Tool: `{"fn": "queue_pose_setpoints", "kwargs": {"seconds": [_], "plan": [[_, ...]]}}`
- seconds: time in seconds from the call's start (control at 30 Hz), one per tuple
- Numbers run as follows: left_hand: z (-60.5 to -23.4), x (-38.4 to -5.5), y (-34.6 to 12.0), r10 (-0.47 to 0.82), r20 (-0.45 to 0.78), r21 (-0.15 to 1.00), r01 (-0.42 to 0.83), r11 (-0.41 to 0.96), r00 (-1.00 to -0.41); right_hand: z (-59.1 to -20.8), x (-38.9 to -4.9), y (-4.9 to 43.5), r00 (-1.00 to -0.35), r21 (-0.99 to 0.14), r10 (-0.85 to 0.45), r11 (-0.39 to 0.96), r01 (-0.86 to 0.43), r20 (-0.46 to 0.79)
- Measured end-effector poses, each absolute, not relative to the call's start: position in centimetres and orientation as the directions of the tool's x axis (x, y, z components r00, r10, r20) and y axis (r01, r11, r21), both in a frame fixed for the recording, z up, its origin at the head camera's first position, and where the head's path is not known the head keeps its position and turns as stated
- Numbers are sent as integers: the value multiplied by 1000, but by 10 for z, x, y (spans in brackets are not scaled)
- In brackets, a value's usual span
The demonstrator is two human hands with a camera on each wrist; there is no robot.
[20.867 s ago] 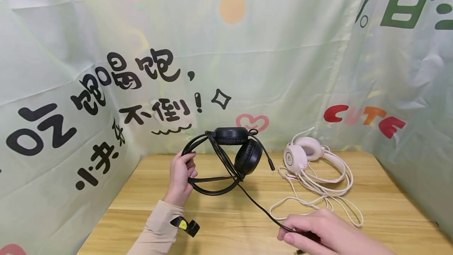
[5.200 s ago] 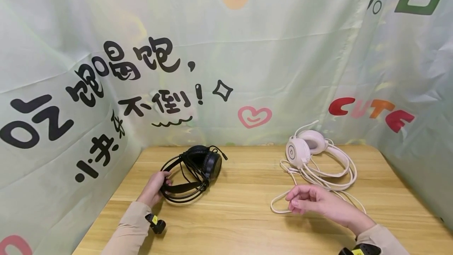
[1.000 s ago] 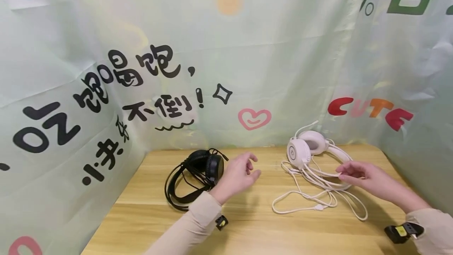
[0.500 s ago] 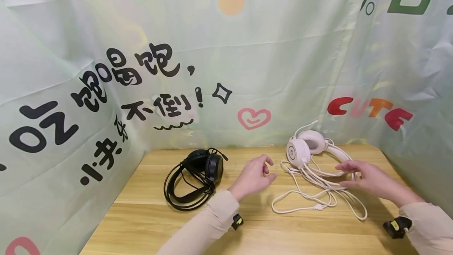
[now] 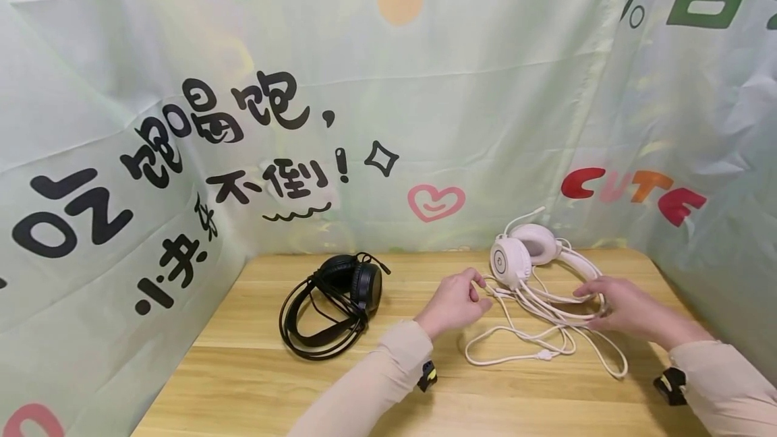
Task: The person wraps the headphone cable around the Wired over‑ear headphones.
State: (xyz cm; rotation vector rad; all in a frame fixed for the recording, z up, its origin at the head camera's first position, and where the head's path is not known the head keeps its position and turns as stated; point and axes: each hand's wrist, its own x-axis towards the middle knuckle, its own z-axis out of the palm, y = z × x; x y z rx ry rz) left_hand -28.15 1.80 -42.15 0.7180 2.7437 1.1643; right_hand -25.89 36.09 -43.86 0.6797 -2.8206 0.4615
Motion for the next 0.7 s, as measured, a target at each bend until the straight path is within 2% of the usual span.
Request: {"fn": "queue_pose_setpoints", "kwargs": {"seconds": [0.3,0.7], "plan": [[-424,-279,32,436,61,714,344,610,-898,-443,-260,356,-883,-148,-387,889,-434,264],[-426,-274,39,453,42,703,348,620,-890,-439,-255,349,-898,-150,-370,899,-411,238]]}}
